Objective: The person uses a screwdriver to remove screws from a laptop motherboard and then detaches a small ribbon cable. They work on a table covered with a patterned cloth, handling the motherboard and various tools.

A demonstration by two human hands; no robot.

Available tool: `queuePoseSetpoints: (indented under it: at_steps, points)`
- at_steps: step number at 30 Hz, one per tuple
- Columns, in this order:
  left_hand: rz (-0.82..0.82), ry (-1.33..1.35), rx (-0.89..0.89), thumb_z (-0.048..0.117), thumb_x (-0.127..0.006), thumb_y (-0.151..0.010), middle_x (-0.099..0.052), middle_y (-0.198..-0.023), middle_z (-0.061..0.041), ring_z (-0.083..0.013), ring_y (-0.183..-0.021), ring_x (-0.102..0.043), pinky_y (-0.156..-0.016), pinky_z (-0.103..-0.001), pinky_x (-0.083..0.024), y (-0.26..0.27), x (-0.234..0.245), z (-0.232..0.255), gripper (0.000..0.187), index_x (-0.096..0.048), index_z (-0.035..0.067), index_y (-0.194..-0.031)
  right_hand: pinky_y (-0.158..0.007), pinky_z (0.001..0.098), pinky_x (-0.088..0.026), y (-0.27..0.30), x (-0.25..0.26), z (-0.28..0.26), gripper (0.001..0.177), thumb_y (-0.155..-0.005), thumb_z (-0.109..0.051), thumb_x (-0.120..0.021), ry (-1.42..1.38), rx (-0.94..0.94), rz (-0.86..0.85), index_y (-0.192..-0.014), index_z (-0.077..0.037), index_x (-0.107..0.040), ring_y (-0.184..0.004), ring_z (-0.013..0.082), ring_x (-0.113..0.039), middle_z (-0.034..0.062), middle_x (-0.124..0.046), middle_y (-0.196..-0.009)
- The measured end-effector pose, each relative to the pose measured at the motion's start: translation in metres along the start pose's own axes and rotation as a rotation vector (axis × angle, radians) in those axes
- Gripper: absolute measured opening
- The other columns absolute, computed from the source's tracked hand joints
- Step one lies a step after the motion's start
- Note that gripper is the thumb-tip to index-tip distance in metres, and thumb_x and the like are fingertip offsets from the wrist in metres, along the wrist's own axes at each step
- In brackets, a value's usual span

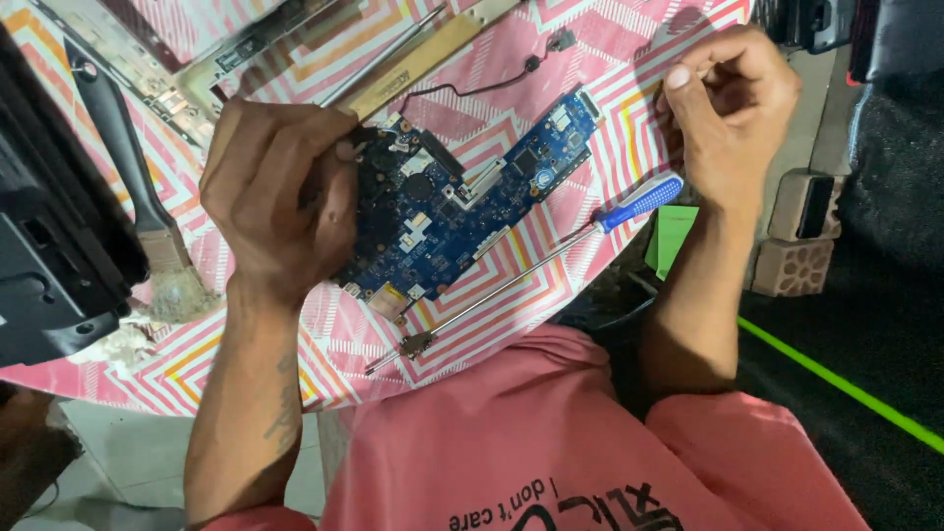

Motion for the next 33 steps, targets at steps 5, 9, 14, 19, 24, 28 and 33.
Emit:
queuePoseSetpoints:
  at_steps: [5, 9, 14, 19, 24, 28, 33]
  points:
    - [-0.007, 0.022, 0.03, -0.015, -0.055, -0.093, -0.064, -0.084, -0.02, -0.0325, -0.075, -0.058, -0.07, -0.043, -0.043, -0.001, 0.001, 0.0, 0.013, -0.068, -0.012, -0.094, -0.062, 0.0297, -0.039, -0.009, -0.011, 0.005, 0.012, -0.114, -0.001, -0.061, -0.017, -0.002, -0.068, -0.104, 0.002, -0.053, -0.067, 0.0161, -0.045, 0.0096, -0.052, -0.085]
    - [0.0, 0.016, 0.021, -0.016, -0.056, -0.091, -0.065, -0.085, -0.02, -0.0319, -0.074, -0.058, -0.068, -0.043, -0.042, 0.002, 0.0, -0.004, 0.015, -0.068, -0.01, -0.096, -0.062, 0.0261, -0.038, -0.012, -0.011, 0.009, 0.011, -0.112, 0.004, -0.064, -0.035, -0.068, -0.073, -0.107, 0.0, -0.056, -0.067, 0.0124, -0.046, 0.0075, -0.056, -0.089]
    - [-0.049, 0.026, 0.039, -0.01, -0.059, -0.099, -0.067, -0.088, -0.018, -0.0323, -0.076, -0.058, -0.07, -0.044, -0.042, 0.003, 0.0, -0.004, 0.009, -0.067, -0.008, -0.097, -0.065, 0.0278, -0.041, -0.012, -0.021, 0.002, 0.009, -0.109, 0.008, -0.063, -0.042, -0.02, -0.095, -0.106, 0.002, -0.057, -0.07, 0.0151, -0.048, 0.0104, -0.057, -0.09]
    - [-0.074, 0.021, 0.035, -0.01, -0.059, -0.099, -0.067, -0.088, -0.018, -0.0315, -0.075, -0.055, -0.068, -0.043, -0.041, 0.002, 0.001, -0.002, 0.008, -0.066, -0.007, -0.096, -0.065, 0.0276, -0.041, -0.012, -0.021, -0.002, 0.007, -0.11, 0.005, -0.063, -0.047, -0.042, -0.069, -0.107, 0.002, -0.057, -0.072, 0.0144, -0.048, 0.0092, -0.056, -0.091]
    - [-0.092, -0.032, 0.009, -0.016, -0.067, -0.095, -0.067, -0.087, -0.016, -0.0302, -0.075, -0.056, -0.067, -0.041, -0.041, -0.005, -0.002, 0.007, 0.011, -0.067, -0.005, -0.096, -0.066, 0.0271, -0.04, -0.012, -0.021, -0.004, 0.009, -0.109, 0.008, -0.063, -0.025, -0.032, -0.053, -0.107, 0.001, -0.058, -0.073, 0.0141, -0.046, 0.0079, -0.055, -0.09]
    - [-0.196, 0.081, 0.007, -0.007, -0.061, -0.1, -0.069, -0.093, -0.014, -0.0303, -0.079, -0.058, -0.07, -0.041, -0.043, -0.028, -0.02, 0.027, 0.006, -0.064, -0.001, -0.098, -0.064, 0.0254, -0.037, -0.013, -0.02, -0.003, 0.007, -0.109, 0.001, -0.066, -0.012, -0.078, -0.047, -0.105, -0.001, -0.061, -0.071, 0.0114, -0.045, 0.005, -0.055, -0.087]
    - [-0.341, 0.222, 0.005, 0.008, -0.059, -0.101, -0.071, -0.1, -0.011, -0.0325, -0.086, -0.065, -0.074, -0.044, -0.047, -0.048, -0.084, 0.012, 0.006, -0.062, 0.007, -0.106, -0.07, 0.028, -0.039, -0.017, -0.021, -0.007, 0.006, -0.107, -0.001, -0.068, 0.008, -0.023, -0.06, -0.105, -0.002, -0.062, -0.076, 0.013, -0.046, 0.0046, -0.056, -0.087]
Point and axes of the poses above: each hand's wrist, its own y-axis away from the middle knuckle, its own x-axis out of the back of the hand, z = x × y, the point moved 6 cm from there along -y, towards the middle knuckle
